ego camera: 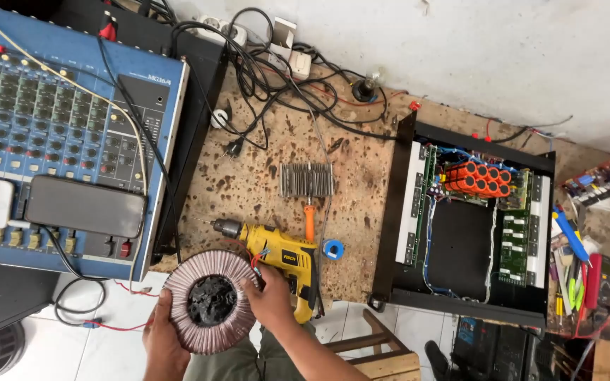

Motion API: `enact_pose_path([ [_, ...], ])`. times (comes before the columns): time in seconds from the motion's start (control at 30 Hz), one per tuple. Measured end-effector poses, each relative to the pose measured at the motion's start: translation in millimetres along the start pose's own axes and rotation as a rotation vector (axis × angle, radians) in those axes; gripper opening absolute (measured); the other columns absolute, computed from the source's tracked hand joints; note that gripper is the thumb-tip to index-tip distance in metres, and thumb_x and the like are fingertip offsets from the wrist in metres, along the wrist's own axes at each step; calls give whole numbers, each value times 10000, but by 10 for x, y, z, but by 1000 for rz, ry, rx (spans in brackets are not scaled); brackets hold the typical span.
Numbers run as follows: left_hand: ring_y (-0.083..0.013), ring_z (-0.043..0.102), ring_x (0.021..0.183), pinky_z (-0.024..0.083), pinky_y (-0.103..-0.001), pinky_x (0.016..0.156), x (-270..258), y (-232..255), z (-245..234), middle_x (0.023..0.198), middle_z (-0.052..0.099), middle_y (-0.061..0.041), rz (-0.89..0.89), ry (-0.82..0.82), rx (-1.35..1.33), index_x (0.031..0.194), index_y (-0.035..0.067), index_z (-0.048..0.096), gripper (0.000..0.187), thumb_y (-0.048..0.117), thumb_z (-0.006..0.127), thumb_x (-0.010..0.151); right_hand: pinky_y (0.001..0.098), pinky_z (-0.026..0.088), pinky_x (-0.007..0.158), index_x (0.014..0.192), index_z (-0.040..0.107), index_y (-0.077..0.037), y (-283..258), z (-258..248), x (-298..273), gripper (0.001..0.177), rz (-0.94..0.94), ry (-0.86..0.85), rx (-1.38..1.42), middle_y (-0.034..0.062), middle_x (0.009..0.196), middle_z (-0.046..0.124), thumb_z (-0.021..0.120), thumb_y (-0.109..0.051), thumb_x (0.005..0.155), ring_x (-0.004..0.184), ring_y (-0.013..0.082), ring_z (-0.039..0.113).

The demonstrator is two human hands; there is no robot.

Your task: Repairing an electronic device by inspecting and cleaning a toroidal transformer at a workbench.

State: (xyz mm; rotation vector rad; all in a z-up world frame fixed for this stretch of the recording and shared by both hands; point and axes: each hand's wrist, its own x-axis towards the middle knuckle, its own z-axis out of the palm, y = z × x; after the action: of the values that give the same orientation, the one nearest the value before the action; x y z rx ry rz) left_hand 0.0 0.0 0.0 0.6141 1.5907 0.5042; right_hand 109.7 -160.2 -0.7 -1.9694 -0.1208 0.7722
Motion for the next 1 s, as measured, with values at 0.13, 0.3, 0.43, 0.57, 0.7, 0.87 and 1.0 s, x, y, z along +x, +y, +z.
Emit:
enact_pose_path([
  [0.13, -239, 707, 974, 617, -457, 850, 159, 22, -33, 1106, 728, -134, -13, -40, 73, 1173, 3, 658, 453, 341, 798, 906, 453, 563, 994, 1430, 540, -181, -184, -389, -56, 492, -215, 274, -198, 154, 1343, 478, 658, -127, 956, 1227, 295, 520],
  [0.3, -224, 679, 1069, 588, -430, 945, 129, 58, -44, 1212, 706, -113, -16, -131, 107, 1301, 28, 629, 516, 399, 715, 952, 535, 283, 1181, 1612, 246, -67, -298, -764, 484, 1116, -251, -169, -1026, 195, 1463, 465, 906, -403, 778, 1364, 378, 411],
  [0.43, -236, 678, 1063, 592, -440, 948, 185, 37, -36, 1194, 708, -122, -6, -151, 158, 1263, 24, 625, 513, 430, 711, 963, 563, 441, 1028, 1583, 311, -105, -210, -747, 645, 1108, -230, -132, -870, 170, 1409, 563, 910, -381, 694, 1252, 391, 527],
  [0.57, -208, 692, 1127, 606, -446, 969, 159, 48, -55, 1251, 716, -67, -59, -163, 127, 1292, 116, 642, 470, 444, 692, 960, 505, 483, 905, 1528, 399, -147, -114, -789, 266, 1049, -227, 102, -771, 124, 1349, 601, 946, -439, 682, 1199, 327, 574],
  [0.7, -196, 653, 1216, 550, -437, 1065, 342, -69, -47, 1339, 685, -34, -23, -296, 100, 1349, 154, 617, 533, 503, 629, 947, 511, 492, 894, 1425, 512, -133, 111, -912, -442, 991, -167, 464, -672, 106, 1289, 643, 966, -483, 618, 1146, 342, 606],
  [0.87, -150, 584, 1334, 466, -379, 1165, 309, 0, -82, 1455, 624, 45, -32, -420, 249, 1412, 246, 584, 616, 626, 496, 935, 481, 519, 762, 1237, 618, -77, 452, -933, -1864, 769, 18, 971, -341, 125, 1026, 662, 922, -356, 588, 946, 343, 644],
  [1.0, -157, 543, 1401, 433, -413, 1185, 481, -43, -135, 1525, 578, 65, 27, -557, 353, 1445, 316, 551, 676, 701, 418, 905, 403, 571, 772, 1297, 609, -63, 1091, -804, -2732, 863, 414, 1279, -133, 90, 1086, 628, 939, -124, 502, 960, 240, 605],
])
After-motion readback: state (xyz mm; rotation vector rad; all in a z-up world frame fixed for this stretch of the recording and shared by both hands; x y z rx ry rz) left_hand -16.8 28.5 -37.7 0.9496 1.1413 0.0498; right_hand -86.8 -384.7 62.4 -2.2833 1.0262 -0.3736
